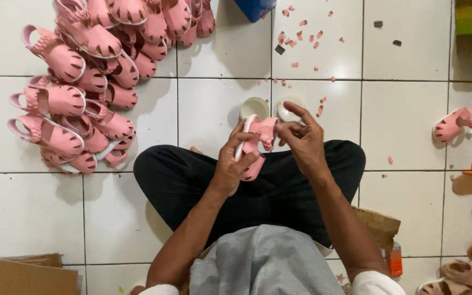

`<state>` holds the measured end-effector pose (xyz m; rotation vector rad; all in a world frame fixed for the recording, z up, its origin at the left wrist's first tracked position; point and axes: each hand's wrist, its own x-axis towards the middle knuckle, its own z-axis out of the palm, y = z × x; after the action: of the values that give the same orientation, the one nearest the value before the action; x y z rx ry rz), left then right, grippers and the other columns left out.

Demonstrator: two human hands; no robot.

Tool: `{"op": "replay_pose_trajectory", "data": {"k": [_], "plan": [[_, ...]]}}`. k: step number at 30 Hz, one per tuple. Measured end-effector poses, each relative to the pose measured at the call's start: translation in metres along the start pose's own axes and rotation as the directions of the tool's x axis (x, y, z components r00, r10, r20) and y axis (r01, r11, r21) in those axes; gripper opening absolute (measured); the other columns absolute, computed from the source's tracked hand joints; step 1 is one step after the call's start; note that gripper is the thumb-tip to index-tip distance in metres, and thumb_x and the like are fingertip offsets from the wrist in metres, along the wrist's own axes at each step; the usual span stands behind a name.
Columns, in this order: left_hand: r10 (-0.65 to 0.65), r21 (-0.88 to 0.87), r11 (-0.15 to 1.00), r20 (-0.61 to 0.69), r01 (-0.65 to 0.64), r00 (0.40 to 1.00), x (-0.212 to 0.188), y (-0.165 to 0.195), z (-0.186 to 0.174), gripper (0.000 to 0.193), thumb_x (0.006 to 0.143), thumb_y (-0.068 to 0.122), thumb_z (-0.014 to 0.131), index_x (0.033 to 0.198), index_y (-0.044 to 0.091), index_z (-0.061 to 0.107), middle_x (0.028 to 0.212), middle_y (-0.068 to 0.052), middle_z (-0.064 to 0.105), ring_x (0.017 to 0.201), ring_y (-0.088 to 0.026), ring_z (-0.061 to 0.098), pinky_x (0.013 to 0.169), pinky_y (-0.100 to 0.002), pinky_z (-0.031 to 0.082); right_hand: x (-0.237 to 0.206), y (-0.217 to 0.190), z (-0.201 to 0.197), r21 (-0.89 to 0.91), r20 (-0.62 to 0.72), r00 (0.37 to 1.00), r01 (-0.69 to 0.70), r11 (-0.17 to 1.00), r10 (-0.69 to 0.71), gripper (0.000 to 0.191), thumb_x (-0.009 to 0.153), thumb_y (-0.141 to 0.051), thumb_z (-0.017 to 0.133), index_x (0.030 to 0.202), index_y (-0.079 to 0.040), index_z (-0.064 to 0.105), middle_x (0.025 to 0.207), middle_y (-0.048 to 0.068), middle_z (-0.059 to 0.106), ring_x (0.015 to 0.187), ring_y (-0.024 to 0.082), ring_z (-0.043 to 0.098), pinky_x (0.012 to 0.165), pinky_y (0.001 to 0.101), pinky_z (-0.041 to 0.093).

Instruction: The person sits on the workshop floor and applies glue from a tin can onto the soles of pink children's sandals using a small cup, then presses and rubs the sole onto the shoe by hand. Finished sandals are placed onto a pile on the floor, and the person picks up the next sandal to repeat the process.

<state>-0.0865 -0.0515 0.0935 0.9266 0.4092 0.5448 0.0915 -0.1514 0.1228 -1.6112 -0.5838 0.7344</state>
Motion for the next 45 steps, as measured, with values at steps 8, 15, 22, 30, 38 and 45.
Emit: {"op": "replay_pose_trajectory", "data": {"k": [8,15,22,30,38,45], "plan": [[-0.208,-0.121,0.976,-0.275,0.18,0.939,0.003,-0.008,-0.056,0.034,0.093,-0.003,0.067,0.125,0.005,0.06,0.121,-0.005,0.059,0.097,-0.013,0.051,0.074,-0.025,0.044,0.054,0.089,0.017,-0.796,0.328,0.884,0.448,0.407,-0.333,0.052,0.094,-0.047,0.074,0.135,-0.013,0.071,0.168,0.021,0.026,0.151,0.044,0.028,0.119,0.0569,0.03],[-0.128,-0.09,0.99,-0.27,0.107,0.954,0.005,0.008,-0.059,0.029,0.092,-0.001,0.065,0.12,0.007,0.06,0.155,-0.006,0.047,0.132,-0.013,0.052,0.105,-0.025,0.047,0.079,0.114,0.042,-0.864,0.416,0.881,0.461,0.204,-0.226,0.057,0.097,-0.062,0.062,0.129,-0.017,0.075,0.173,0.017,0.014,0.158,0.043,0.008,0.123,0.0641,0.016],[-0.047,0.0,0.999,-0.215,0.048,0.976,0.004,0.031,-0.05,0.032,0.09,0.0,0.068,0.122,0.006,0.061,0.167,-0.011,0.033,0.153,-0.025,0.036,0.121,-0.036,0.035,0.073,0.118,0.032,-0.827,0.358,0.921,0.388,0.407,-0.15,0.038,0.09,-0.045,0.077,0.097,-0.008,0.077,0.171,0.022,0.023,0.16,0.044,0.016,0.127,0.0592,0.018],[-0.015,0.109,0.993,-0.19,0.036,0.982,-0.008,0.053,-0.035,0.036,0.088,0.001,0.07,0.123,0.007,0.064,0.169,-0.015,0.031,0.158,-0.027,0.031,0.122,-0.043,0.034,0.05,0.055,0.027,-0.573,0.26,0.953,0.283,0.769,-0.156,0.023,0.088,-0.028,0.077,0.096,-0.006,0.075,0.156,0.024,0.045,0.142,0.04,0.047,0.111,0.0499,0.042],[-0.054,0.065,0.996,-0.096,0.06,0.994,-0.021,0.059,-0.002,0.041,0.088,0.0,0.069,0.128,0.008,0.063,0.169,-0.014,0.028,0.155,-0.026,0.035,0.122,-0.039,0.035,-0.024,-0.042,0.027,-0.257,0.281,0.791,0.607,0.752,-0.543,0.034,0.094,-0.006,0.077,0.127,-0.007,0.07,0.15,0.017,0.055,0.14,0.033,0.058,0.116,0.044,0.052],[-0.088,-0.06,0.994,-0.025,0.087,0.996,-0.026,0.066,0.012,0.038,0.091,0.0,0.068,0.129,0.007,0.062,0.17,-0.01,0.027,0.154,-0.025,0.038,0.123,-0.038,0.035,-0.031,-0.052,0.037,-0.346,0.252,0.698,0.711,0.612,-0.67,0.038,0.089,0.002,0.087,0.123,-0.008,0.071,0.137,0.013,0.062,0.122,0.027,0.07,0.1,0.0364,0.063]]}}
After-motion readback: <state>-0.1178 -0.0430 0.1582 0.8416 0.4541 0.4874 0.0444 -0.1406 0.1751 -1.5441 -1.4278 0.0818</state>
